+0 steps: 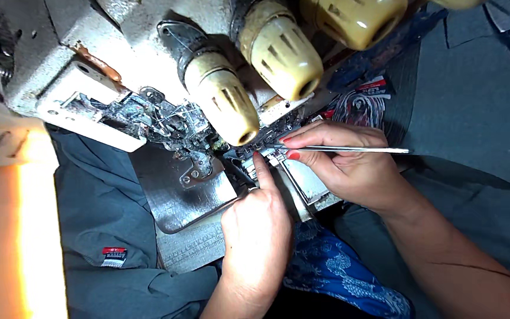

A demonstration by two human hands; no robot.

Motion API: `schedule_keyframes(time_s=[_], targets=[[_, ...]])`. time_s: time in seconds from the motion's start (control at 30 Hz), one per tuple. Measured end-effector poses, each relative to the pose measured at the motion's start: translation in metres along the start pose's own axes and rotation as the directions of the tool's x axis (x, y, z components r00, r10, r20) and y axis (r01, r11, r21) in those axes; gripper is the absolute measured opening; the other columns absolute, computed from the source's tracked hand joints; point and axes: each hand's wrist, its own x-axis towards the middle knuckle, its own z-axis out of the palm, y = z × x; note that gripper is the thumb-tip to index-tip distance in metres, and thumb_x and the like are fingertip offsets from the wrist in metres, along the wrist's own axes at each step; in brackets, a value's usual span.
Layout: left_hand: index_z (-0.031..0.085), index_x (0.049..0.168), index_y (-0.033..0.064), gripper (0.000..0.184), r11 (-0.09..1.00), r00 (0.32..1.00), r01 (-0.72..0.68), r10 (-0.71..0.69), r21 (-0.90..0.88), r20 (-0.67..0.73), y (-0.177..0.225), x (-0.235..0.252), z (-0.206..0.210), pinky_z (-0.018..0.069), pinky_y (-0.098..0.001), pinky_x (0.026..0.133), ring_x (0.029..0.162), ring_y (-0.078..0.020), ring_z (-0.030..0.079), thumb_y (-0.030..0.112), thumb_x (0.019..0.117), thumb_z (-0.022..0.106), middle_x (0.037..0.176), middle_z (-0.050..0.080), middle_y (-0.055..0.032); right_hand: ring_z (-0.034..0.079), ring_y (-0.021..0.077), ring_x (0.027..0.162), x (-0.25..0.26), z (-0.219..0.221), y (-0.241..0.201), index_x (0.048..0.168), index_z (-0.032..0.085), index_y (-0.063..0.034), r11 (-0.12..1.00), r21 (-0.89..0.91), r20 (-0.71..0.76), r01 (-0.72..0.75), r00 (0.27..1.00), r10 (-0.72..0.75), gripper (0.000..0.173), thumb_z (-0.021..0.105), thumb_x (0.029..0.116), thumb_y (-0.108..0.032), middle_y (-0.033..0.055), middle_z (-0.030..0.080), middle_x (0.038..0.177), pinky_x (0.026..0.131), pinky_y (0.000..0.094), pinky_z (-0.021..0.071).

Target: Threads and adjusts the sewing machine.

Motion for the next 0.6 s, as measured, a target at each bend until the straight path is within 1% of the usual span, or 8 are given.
schedule_keyframes(time_s=[0.1,0.23,0.47,0.6], targets=[[0.055,0.145,-0.0006,0.05,1.0,1.0,0.008,-0.008,-0.005,0.017,0.0003,0.0001,-0.0015,0.0461,-0.038,0.047,0.051,-0.0261,0.063,0.013,0.0982,0.049,0.057,0.061,-0.0072,0.069,0.0019,0.094,0.0002,0.0003,-0.0002,0.097,0.075,0.0002,1.0,-0.012,0.002,0.0,1.0,0.0,0.011,0.068,0.0928,-0.006,0.006,0.074,0.096,0.087,0.0135,0.0542],[0.057,0.144,-0.0009,0.049,1.0,1.0,-0.005,0.005,-0.008,-0.021,-0.001,-0.0007,0.0016,0.0453,-0.0379,0.046,0.049,-0.0257,0.062,0.013,0.0972,0.049,0.055,0.06,-0.0068,0.069,0.0016,0.094,-0.0001,0.0006,0.0,0.098,0.075,0.0013,1.0,0.003,-0.009,0.002,1.0,-0.002,0.011,0.067,0.093,-0.005,0.006,0.074,0.096,0.087,0.0139,0.0544],[0.056,0.144,-0.002,0.049,1.0,1.0,-0.016,0.015,-0.02,-0.025,-0.002,-0.0013,0.0027,0.0449,-0.0382,0.046,0.049,-0.0261,0.061,0.014,0.098,0.049,0.055,0.059,-0.0068,0.069,0.0017,0.094,-0.0007,0.0007,0.0001,0.098,0.075,0.0019,1.0,0.013,-0.01,0.007,1.0,-0.007,0.011,0.068,0.093,-0.004,0.0063,0.074,0.096,0.087,0.0139,0.0545],[0.056,0.144,-0.0022,0.05,0.999,0.999,-0.026,0.025,-0.026,-0.041,-0.0033,-0.0016,0.0045,0.0442,-0.038,0.045,0.048,-0.0256,0.06,0.013,0.0968,0.05,0.054,0.058,-0.0062,0.069,0.0021,0.094,-0.0009,0.0018,0.0,0.097,0.075,0.0014,1.0,-0.009,-0.008,0.013,1.0,-0.013,0.011,0.068,0.0933,-0.005,0.0064,0.074,0.095,0.087,0.014,0.0541]])
